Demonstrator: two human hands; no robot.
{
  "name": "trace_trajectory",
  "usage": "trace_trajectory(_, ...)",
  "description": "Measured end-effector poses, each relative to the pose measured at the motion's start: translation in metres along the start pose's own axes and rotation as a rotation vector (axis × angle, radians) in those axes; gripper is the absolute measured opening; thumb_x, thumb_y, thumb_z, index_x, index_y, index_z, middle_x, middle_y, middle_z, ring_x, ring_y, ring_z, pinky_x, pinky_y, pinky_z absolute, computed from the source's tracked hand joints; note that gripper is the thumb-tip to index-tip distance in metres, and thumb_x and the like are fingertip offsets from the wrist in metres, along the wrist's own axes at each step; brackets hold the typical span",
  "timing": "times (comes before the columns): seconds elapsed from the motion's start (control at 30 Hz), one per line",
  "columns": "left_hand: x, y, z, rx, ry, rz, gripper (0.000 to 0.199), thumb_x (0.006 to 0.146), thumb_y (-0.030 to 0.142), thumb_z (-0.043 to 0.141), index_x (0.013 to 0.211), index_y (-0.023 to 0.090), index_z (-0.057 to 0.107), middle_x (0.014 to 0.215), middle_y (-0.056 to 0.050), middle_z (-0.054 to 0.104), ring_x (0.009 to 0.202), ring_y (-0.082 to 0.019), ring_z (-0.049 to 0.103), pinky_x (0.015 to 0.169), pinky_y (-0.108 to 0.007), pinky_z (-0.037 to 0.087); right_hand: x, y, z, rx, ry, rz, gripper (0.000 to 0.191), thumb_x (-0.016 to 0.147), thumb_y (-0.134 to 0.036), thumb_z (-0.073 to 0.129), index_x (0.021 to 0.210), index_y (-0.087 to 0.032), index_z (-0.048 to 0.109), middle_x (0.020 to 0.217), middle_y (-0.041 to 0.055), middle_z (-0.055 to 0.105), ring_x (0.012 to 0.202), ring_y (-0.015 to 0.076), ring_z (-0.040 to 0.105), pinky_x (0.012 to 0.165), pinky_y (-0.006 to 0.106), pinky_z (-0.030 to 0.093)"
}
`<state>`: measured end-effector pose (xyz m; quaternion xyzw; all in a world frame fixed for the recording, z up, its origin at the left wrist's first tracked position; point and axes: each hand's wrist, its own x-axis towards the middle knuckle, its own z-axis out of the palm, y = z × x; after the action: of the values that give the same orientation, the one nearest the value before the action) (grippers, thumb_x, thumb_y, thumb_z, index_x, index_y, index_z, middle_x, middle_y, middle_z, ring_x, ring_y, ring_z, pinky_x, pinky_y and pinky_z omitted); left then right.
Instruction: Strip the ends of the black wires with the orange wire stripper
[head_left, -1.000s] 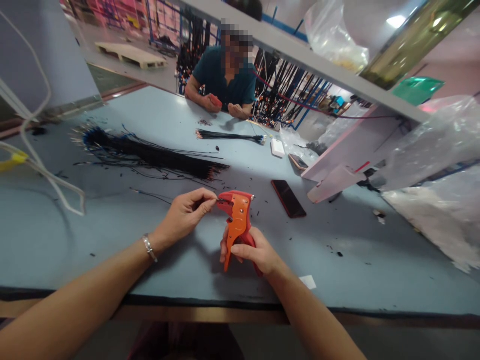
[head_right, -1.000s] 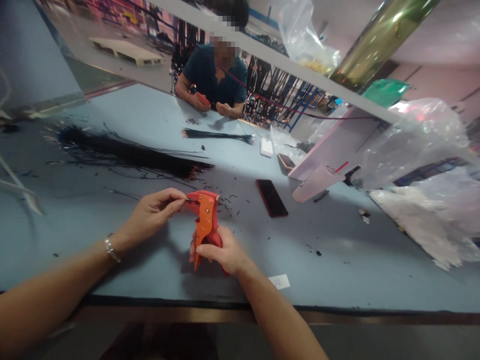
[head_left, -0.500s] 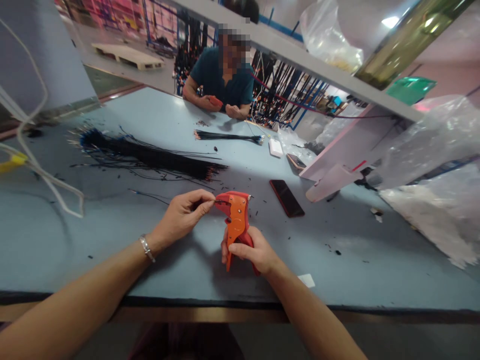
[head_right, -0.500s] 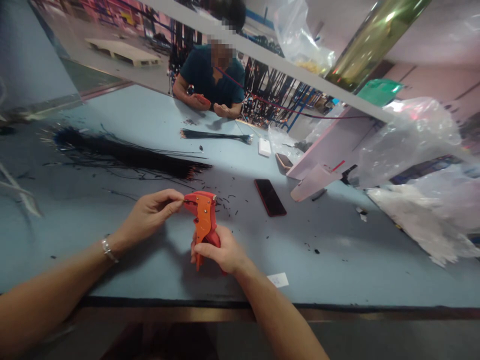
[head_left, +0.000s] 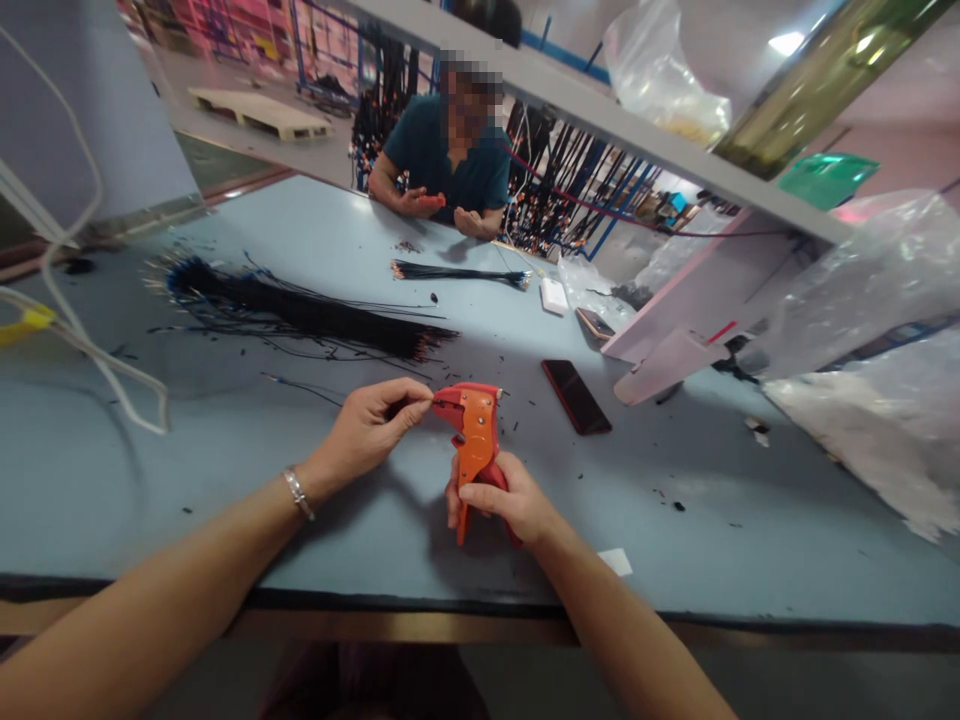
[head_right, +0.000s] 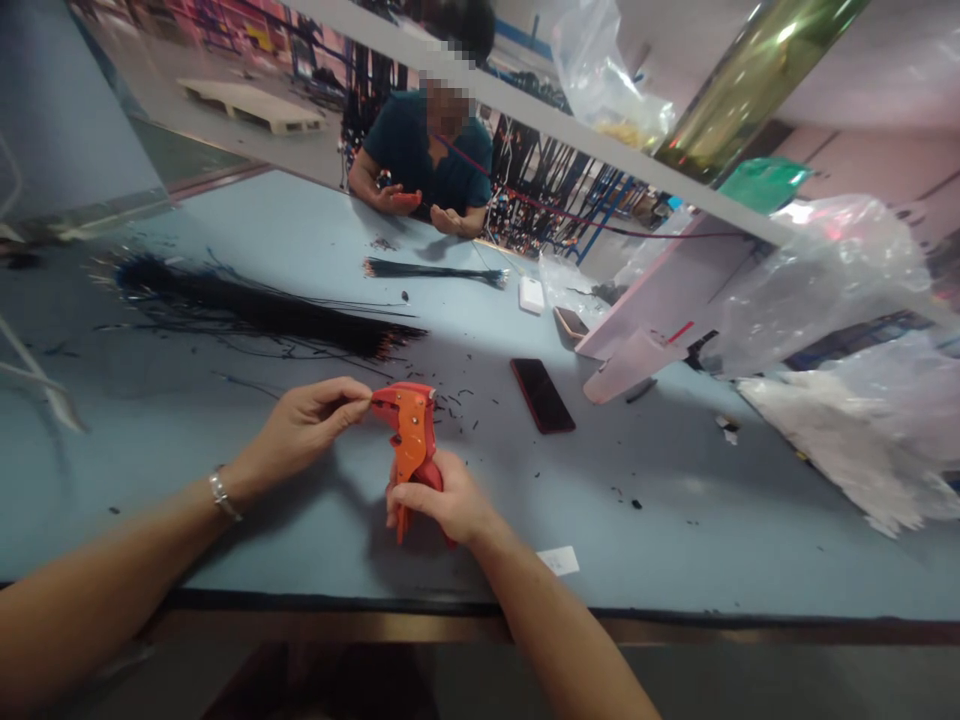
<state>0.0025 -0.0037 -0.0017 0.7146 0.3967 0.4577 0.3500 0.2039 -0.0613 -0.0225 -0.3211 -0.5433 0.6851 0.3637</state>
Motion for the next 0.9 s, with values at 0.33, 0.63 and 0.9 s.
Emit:
trace_trajectory(0.33, -0.001, -0.0014, -0.0004, 0.081, 0.001, 0.068, 0.017, 0.085, 0.029, 0.056, 0.081, 0.016, 0.066, 0.074, -0.002, 0.066, 0.068, -0.013, 0.056, 0.066, -0.022, 0.045, -0.0018, -0.0063, -0.0004, 0.019, -0.032, 0.039, 0.032, 0.077, -0.041, 0.073, 0.081, -0.014, 0.056, 0.066, 0.0027, 0.063, 0.055, 0.0145, 0.06, 0.049, 0.024, 0.049)
trace_trajectory(0.63, -0.001, 0.0019, -0.0001, 0.068, 0.016, 0.073, 0.018, 0.087, 0.028, 0.056, 0.08, 0.014, 0.065, 0.073, -0.001, 0.064, 0.068, -0.012, 0.056, 0.065, -0.021, 0.044, -0.0011, -0.0022, -0.0029, 0.035, 0.016, 0.038, 0.029, 0.076, -0.038, 0.072, 0.083, -0.014, 0.057, 0.067, 0.0034, 0.064, 0.055, 0.0154, 0.063, 0.043, 0.02, 0.041)
trace_trajectory(0.9, -0.0012, -0.0011, 0.0005, 0.104, 0.007, 0.07, 0.018, 0.087, 0.029, 0.056, 0.081, 0.016, 0.065, 0.073, -0.001, 0.065, 0.068, -0.013, 0.056, 0.065, -0.021, 0.045, -0.001, 0.0004, -0.0052, 0.021, 0.024, 0.054, 0.029, 0.075, -0.037, 0.072, 0.083, -0.013, 0.057, 0.067, 0.0037, 0.065, 0.056, 0.0154, 0.063, 0.046, 0.022, 0.046)
